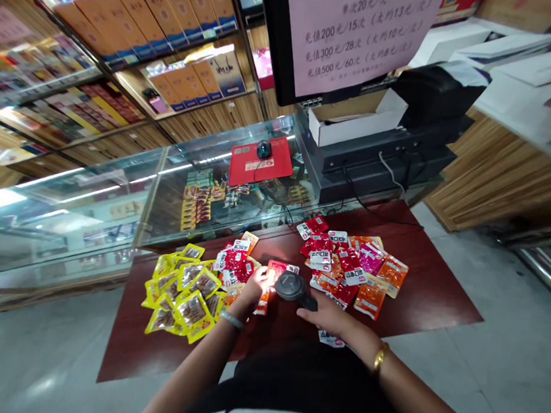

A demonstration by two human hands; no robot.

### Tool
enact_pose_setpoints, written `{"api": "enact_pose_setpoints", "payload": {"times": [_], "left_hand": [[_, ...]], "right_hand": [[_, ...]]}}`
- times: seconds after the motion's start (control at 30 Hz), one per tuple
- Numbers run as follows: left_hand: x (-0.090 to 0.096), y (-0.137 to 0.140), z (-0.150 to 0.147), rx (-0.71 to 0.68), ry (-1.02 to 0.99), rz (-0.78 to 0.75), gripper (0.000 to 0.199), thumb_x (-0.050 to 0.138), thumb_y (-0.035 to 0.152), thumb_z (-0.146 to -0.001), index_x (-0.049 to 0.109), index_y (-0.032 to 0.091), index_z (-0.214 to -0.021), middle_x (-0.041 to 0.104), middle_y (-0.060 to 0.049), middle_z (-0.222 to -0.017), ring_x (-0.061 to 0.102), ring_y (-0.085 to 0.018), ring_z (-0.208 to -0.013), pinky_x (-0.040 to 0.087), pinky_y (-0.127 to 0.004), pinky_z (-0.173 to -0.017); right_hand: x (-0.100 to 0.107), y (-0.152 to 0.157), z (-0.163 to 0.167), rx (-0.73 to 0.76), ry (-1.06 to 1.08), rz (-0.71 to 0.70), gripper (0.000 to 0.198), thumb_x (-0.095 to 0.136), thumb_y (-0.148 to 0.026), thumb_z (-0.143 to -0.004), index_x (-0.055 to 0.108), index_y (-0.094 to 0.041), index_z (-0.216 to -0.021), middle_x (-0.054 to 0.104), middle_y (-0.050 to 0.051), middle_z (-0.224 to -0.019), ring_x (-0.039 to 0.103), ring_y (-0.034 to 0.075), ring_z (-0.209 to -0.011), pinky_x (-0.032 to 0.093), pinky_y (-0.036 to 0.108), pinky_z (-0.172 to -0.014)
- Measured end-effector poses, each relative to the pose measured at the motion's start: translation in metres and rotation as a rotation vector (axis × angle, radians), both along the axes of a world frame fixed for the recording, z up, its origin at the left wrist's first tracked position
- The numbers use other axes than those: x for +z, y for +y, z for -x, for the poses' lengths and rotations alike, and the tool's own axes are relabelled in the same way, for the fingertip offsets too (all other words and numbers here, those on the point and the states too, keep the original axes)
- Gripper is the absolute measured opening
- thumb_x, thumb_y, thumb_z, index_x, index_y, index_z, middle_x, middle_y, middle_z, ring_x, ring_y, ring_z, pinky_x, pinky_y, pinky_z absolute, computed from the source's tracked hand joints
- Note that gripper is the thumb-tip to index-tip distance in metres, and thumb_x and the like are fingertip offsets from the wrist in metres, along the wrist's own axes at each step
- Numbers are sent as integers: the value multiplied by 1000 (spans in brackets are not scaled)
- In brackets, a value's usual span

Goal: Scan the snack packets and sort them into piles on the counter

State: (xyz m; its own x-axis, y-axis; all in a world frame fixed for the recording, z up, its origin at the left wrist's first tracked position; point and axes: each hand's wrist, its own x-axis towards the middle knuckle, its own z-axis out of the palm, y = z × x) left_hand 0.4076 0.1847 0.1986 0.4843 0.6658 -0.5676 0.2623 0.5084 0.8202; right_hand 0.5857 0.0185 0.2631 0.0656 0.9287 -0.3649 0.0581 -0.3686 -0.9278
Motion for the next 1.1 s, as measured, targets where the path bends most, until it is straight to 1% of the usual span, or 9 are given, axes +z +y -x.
{"api": "enact_pose_setpoints", "payload": {"times": [0.2, 0.33, 0.43, 0.5, 0.63, 0.7, 0.77, 0.93, 1.1], "left_hand": [[15, 8, 18, 37, 154, -24, 33, 59, 20, -74, 53, 18, -106, 68, -9, -100, 66, -19, -80, 53, -32, -70], [43, 19, 39, 96, 584, -599, 43, 53, 15, -77, 52, 19, -120, 63, -12, -118, 58, -27, -115, 44, -44, -99], [49, 13, 28, -84, 707, -918, 43, 52, 17, -81, 54, 19, -124, 60, -13, -127, 50, -28, -125, 36, -45, -109], [39, -3, 5, -364, 597, -848, 33, 52, 18, -83, 62, 20, -115, 66, -11, -116, 59, -25, -113, 43, -40, -102], [3, -51, -47, -867, 391, -398, 15, 63, 30, -80, 71, 19, -85, 73, -6, -84, 67, -20, -78, 51, -31, -76], [-10, -71, -63, -950, 394, -180, 19, 66, 35, -78, 69, 17, -75, 70, -4, -70, 64, -18, -64, 49, -28, -64], [-16, -83, -72, -939, 423, -122, 22, 66, 37, -78, 68, 16, -73, 68, -4, -66, 62, -17, -59, 47, -27, -60], [-5, -93, -78, -842, 534, -571, 42, 74, 36, -70, 64, 14, -104, 69, -14, -100, 63, -24, -87, 48, -32, -76], [3, -106, -77, -1059, 464, -895, 65, 73, 40, -68, 53, 13, -124, 56, -19, -122, 52, -33, -112, 42, -43, -95]], "right_hand": [[-10, -6, 0, 27, -7, 10, 62, 70, -48, -77, 60, -15, -129, 68, 13, -123, 57, 33, -121, 39, 49, -108], [-9, -19, -10, -47, -53, 64, 58, 71, -47, -74, 64, -15, -121, 71, 13, -118, 62, 34, -111, 45, 49, -102], [-5, -31, -21, -147, -65, 140, 50, 71, -47, -74, 67, -16, -113, 74, 11, -110, 66, 34, -104, 49, 49, -96], [-1, -40, -29, -228, -49, 161, 51, 71, -46, -75, 66, -18, -116, 74, 10, -112, 67, 33, -105, 49, 47, -96], [3, -58, -42, -314, -45, 234, 51, 71, -47, -75, 65, -17, -116, 76, 8, -103, 69, 30, -97, 53, 42, -87], [1, -67, -45, -345, -58, 274, 53, 71, -49, -74, 65, -15, -114, 77, 8, -91, 70, 30, -88, 55, 40, -79], [-2, -74, -47, -372, -62, 253, 53, 72, -50, -73, 66, -14, -112, 76, 8, -91, 70, 30, -89, 55, 41, -81], [-7, -84, -43, -380, -30, 169, 54, 72, -46, -74, 65, -16, -119, 73, 10, -116, 65, 31, -107, 49, 44, -97], [1, -86, -39, -399, -45, 274, 54, 73, -48, -71, 67, -16, -114, 75, 5, -80, 69, 26, -75, 55, 37, -72]]}}
